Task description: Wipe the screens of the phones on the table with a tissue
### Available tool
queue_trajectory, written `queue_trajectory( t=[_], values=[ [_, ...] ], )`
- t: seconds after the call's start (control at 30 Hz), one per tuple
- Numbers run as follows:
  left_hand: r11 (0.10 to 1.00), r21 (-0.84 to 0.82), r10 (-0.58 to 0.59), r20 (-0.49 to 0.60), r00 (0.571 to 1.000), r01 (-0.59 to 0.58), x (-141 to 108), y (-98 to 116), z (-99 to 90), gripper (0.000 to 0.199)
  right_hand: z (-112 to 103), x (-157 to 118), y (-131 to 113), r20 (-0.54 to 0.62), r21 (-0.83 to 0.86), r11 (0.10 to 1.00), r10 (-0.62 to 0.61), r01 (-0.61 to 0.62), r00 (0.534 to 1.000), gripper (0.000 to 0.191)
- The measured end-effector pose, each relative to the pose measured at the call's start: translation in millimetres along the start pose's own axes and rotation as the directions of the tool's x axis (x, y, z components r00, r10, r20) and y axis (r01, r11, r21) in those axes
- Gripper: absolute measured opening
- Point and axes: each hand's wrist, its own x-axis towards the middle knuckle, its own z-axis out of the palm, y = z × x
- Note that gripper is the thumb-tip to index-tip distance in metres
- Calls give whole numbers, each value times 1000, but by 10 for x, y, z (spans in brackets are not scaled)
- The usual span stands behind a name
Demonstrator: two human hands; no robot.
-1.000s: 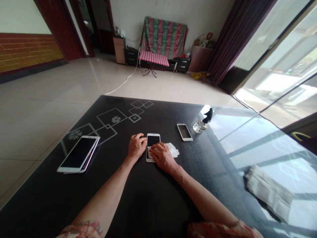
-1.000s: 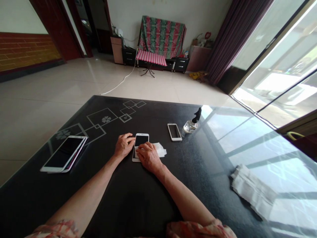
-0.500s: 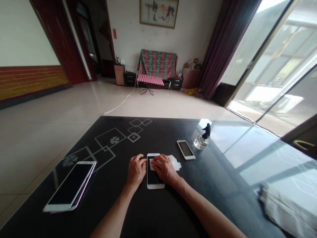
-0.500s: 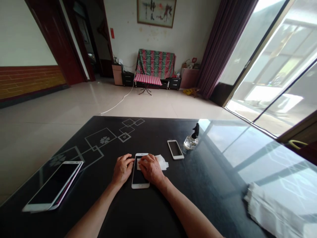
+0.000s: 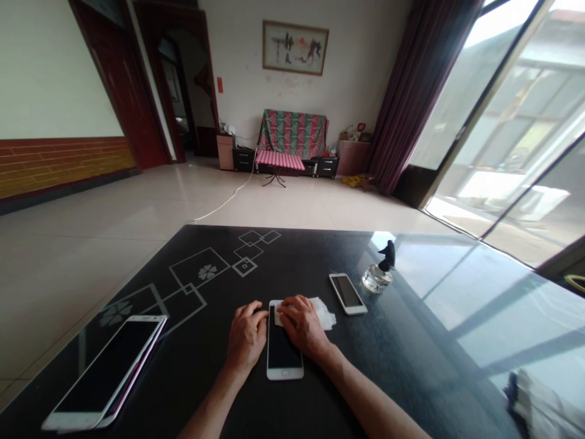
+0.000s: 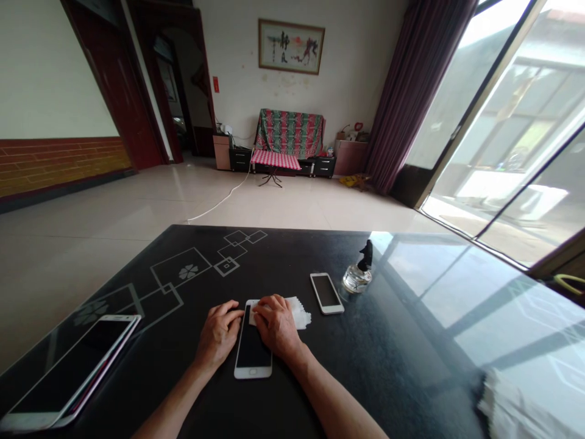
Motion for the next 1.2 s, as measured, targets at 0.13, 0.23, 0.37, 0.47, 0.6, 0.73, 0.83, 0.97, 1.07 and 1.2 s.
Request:
queue_trajectory(
  t=[0.13,0.23,0.37,0.47,0.6,0.73,0.83,0.97,1.07,1.2],
  values=[
    [999,19,26,-2,1000,-26,-3,-26,18,27,6,4,7,-25,3,1000,18,-18,1000,17],
    [995,81,62,40,997,-65,-2,-19,16,30,7,0,8,-38,10,1000,29,-28,999,17],
    [981,168,70,139,988,-93,62,20,-16,35,3,-6,-1,-37,17,999,46,-45,998,17],
    [972,154,141,209,968,-175,186,1,-32,38,-1,-6,-8,-31,23,998,61,-60,998,18],
    [959,15,272,234,933,-283,355,-120,-7,38,-6,-4,-6,-25,27,998,65,-65,998,17],
    [961,-108,273,209,939,-255,430,-263,24,30,-7,-5,-5,-27,16,998,62,-62,998,16],
    [956,-172,274,240,931,-237,469,-329,10,26,-5,-3,-10,-26,4,998,56,-56,998,16],
    [948,-201,297,284,912,-246,525,-366,-20,26,-3,0,-5,-18,-2,998,58,-58,998,16],
    [945,-204,308,291,906,-256,548,-390,-12,26,-5,2,8,-20,11,999,49,-49,999,17],
    [942,-208,316,278,907,-264,549,-417,16,25,-23,-8,-13,-26,26,999,21,-21,999,17]
  ],
)
